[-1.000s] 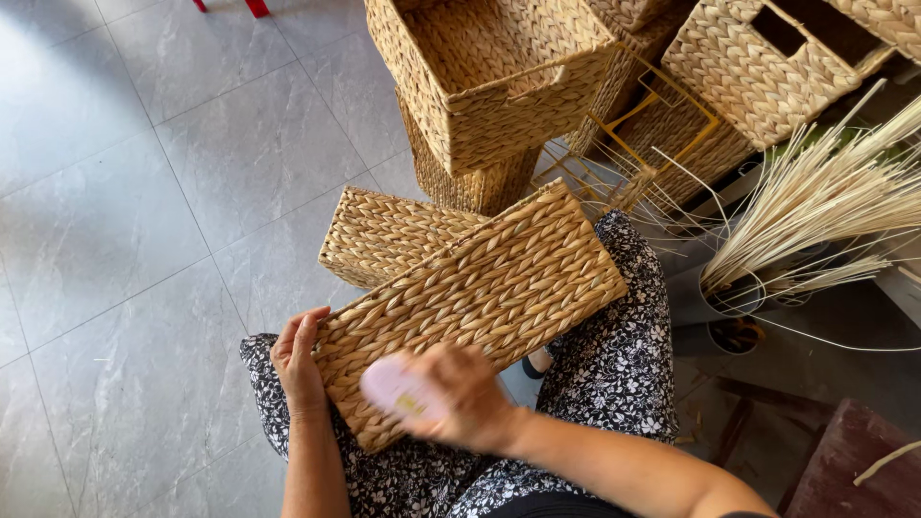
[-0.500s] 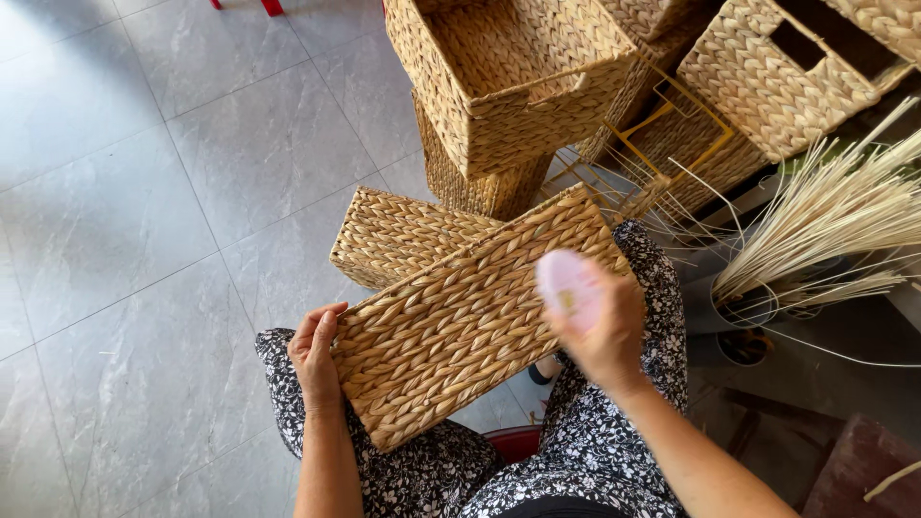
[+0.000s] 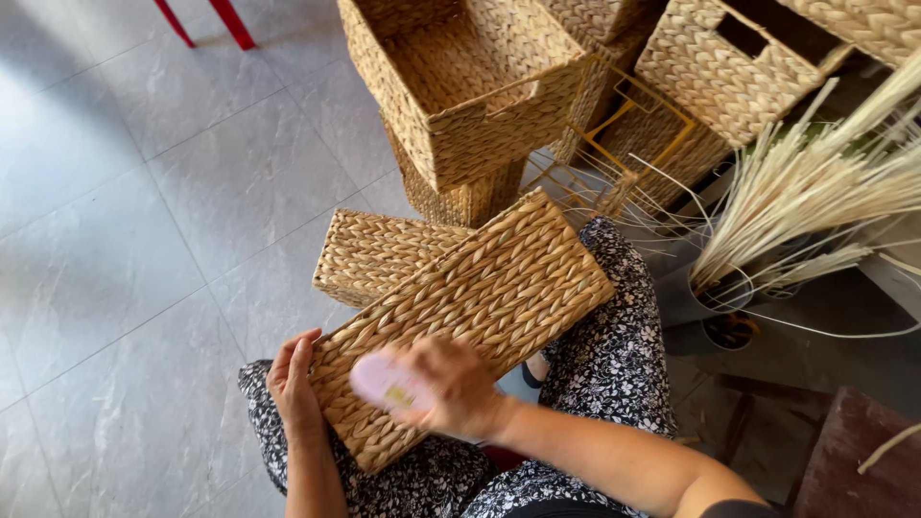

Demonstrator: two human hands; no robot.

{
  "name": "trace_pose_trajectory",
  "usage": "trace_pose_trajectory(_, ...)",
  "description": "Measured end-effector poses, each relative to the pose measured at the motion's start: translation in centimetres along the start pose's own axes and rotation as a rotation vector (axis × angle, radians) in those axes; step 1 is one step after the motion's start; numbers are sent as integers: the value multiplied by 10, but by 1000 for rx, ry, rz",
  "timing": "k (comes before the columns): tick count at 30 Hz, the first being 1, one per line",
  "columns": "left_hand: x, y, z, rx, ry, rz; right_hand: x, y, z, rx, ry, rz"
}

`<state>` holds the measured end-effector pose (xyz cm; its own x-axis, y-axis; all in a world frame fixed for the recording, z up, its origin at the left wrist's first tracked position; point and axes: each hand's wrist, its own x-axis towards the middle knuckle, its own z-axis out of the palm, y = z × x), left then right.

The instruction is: The person sits with a woven water-hyacinth basket on their lap and brushes its woven surface with a pink handheld brush, working over the sides and lid of the basket. They turn the basket to reach different faces, set it on a stack of finished baskets, and pick up a pair of scissors near the end.

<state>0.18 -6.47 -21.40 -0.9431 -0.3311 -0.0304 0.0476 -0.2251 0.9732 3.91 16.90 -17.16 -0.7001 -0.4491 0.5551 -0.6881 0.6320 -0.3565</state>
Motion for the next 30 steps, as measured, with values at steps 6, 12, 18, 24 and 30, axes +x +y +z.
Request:
trace_pose_trajectory(6,-3,-3,3,-3,-23,10,-19,120,-94,-149,92,406)
trace_pose_trajectory(12,-2,-5,4,-19,-19,0,-19,139,-122,-271,378,463)
trace_pose_trajectory(18,-1,-3,1,13,-25,33,7,35,-34,84,177,291)
trace_pose_trajectory(24,-2,1,-1,-77,-18,-60,18,-55,7,96,-65,2)
trace_pose_trajectory(30,-6,0,-2,14,4,13,13,18,-21,-20,26,87)
